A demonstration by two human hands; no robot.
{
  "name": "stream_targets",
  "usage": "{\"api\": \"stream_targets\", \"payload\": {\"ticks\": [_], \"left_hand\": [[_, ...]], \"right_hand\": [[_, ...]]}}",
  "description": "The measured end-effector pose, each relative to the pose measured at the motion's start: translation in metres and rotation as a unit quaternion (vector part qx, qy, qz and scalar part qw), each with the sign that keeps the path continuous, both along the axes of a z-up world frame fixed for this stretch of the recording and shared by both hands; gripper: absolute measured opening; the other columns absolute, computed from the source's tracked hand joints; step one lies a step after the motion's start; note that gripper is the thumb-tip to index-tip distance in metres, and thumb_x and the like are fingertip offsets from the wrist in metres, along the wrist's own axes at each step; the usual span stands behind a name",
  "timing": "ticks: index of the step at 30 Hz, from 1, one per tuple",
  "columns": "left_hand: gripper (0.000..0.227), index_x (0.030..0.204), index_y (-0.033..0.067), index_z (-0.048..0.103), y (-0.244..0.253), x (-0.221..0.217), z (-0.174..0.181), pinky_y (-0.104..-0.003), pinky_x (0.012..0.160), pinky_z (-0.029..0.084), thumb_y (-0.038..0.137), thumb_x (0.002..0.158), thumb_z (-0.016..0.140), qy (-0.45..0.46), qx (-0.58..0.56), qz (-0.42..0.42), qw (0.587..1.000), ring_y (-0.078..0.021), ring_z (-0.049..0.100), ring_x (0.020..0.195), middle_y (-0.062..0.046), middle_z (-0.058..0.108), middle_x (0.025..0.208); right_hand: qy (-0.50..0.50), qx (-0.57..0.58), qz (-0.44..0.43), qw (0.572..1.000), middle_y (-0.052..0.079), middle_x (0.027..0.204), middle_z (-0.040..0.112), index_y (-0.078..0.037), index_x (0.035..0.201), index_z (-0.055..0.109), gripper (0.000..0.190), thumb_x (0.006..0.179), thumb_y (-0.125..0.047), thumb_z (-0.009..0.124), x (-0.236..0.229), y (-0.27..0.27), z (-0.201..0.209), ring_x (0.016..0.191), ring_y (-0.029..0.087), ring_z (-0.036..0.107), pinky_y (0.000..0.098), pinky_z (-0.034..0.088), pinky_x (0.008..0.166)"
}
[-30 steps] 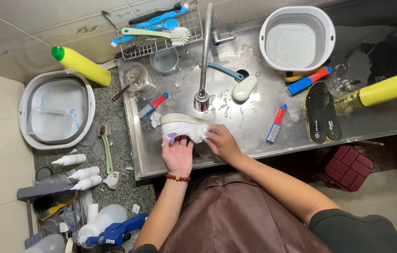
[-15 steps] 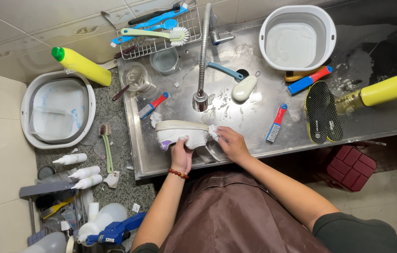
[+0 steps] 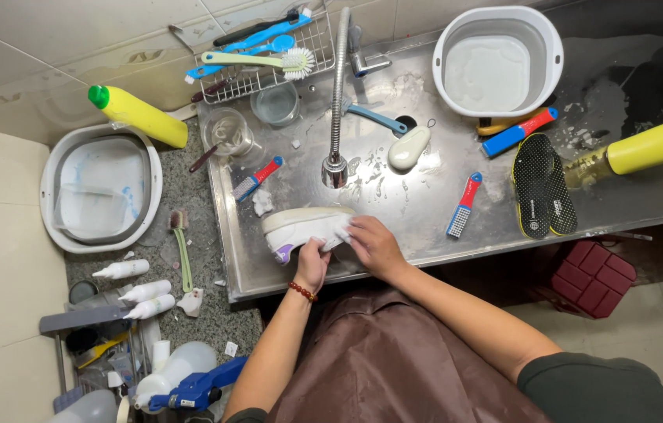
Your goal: Cleaning a white sneaker using a cloth and soapy water at a sink.
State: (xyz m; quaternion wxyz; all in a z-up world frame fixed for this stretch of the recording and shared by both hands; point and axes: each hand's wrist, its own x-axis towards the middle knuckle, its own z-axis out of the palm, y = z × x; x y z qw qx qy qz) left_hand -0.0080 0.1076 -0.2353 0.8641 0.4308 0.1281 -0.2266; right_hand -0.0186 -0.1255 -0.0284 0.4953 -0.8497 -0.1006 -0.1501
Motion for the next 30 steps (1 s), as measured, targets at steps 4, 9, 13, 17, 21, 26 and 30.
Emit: {"api": "stream_targets", "payload": {"ticks": [4,9,13,17,21,26,30], "left_hand": [[0.025,0.112,-0.0035,0.064,-0.028,0.009,0.125,-0.036,0.094,0.047,0.016,0.103,0.051,0.02,-0.03,0.015,0.999,-0.0214,0.06,0.105,-0.012,0.066,0.113],[0.033,0.116,-0.0026,0.063,-0.04,0.01,0.154,-0.038,0.106,0.046,0.014,0.091,0.048,0.079,-0.019,0.021,0.997,-0.0224,0.062,0.114,-0.011,0.067,0.12],[0.028,0.125,-0.0067,0.058,-0.027,0.001,0.119,-0.042,0.113,0.039,0.012,0.105,0.052,0.036,-0.1,0.009,0.994,-0.0251,0.056,0.12,-0.014,0.062,0.125],[0.041,0.121,-0.0048,0.062,-0.046,0.012,0.175,-0.038,0.11,0.04,0.016,0.089,0.047,0.052,-0.062,0.002,0.997,-0.0236,0.059,0.119,-0.013,0.066,0.124],[0.017,0.112,-0.0083,0.053,-0.001,-0.015,-0.011,-0.044,0.113,0.037,0.004,0.102,0.046,-0.007,-0.181,0.01,0.983,-0.0281,0.05,0.115,-0.014,0.056,0.114],[0.033,0.118,-0.0019,0.065,-0.046,0.005,0.143,-0.035,0.108,0.042,0.016,0.093,0.051,0.068,-0.029,-0.012,0.997,-0.0204,0.059,0.118,-0.008,0.068,0.121],[0.035,0.114,-0.0013,0.069,-0.05,0.004,0.134,-0.033,0.102,0.043,0.024,0.1,0.049,-0.005,0.135,-0.095,0.986,-0.018,0.06,0.109,-0.007,0.069,0.114]], "right_hand": [[-0.026,0.01,0.025,0.999,0.018,0.117,0.07,-0.001,0.11,0.071,0.028,0.082,-0.001,0.073,0.0,0.001,-0.011,0.111,0.036,0.066,0.041,0.055,0.095],[0.042,0.015,-0.008,0.999,0.018,0.115,0.071,0.0,0.11,0.072,0.027,0.083,0.0,0.07,-0.004,0.002,-0.004,0.11,0.036,0.067,0.0399,0.055,0.094],[0.0,0.028,0.04,0.999,0.019,0.113,0.071,0.0,0.108,0.071,0.025,0.084,-0.001,0.071,0.001,0.002,0.003,0.112,0.036,0.067,0.0399,0.055,0.097],[0.049,0.006,0.009,0.999,0.018,0.111,0.073,-0.001,0.108,0.072,0.024,0.084,0.0,0.069,0.001,-0.008,-0.007,0.11,0.035,0.068,0.04,0.055,0.094],[-0.002,0.036,0.052,0.998,0.019,0.111,0.072,0.0,0.108,0.07,0.024,0.084,-0.002,0.071,0.001,0.0,0.016,0.11,0.036,0.068,0.0405,0.055,0.096],[0.061,0.0,0.015,0.998,0.018,0.112,0.073,-0.001,0.108,0.072,0.025,0.083,-0.001,0.07,-0.001,-0.014,-0.002,0.107,0.035,0.069,0.0401,0.055,0.093],[0.045,0.049,0.036,0.997,0.018,0.112,0.073,0.0,0.109,0.072,0.024,0.085,0.0,0.068,0.0,-0.002,0.037,0.107,0.034,0.07,0.0381,0.056,0.094]]}}
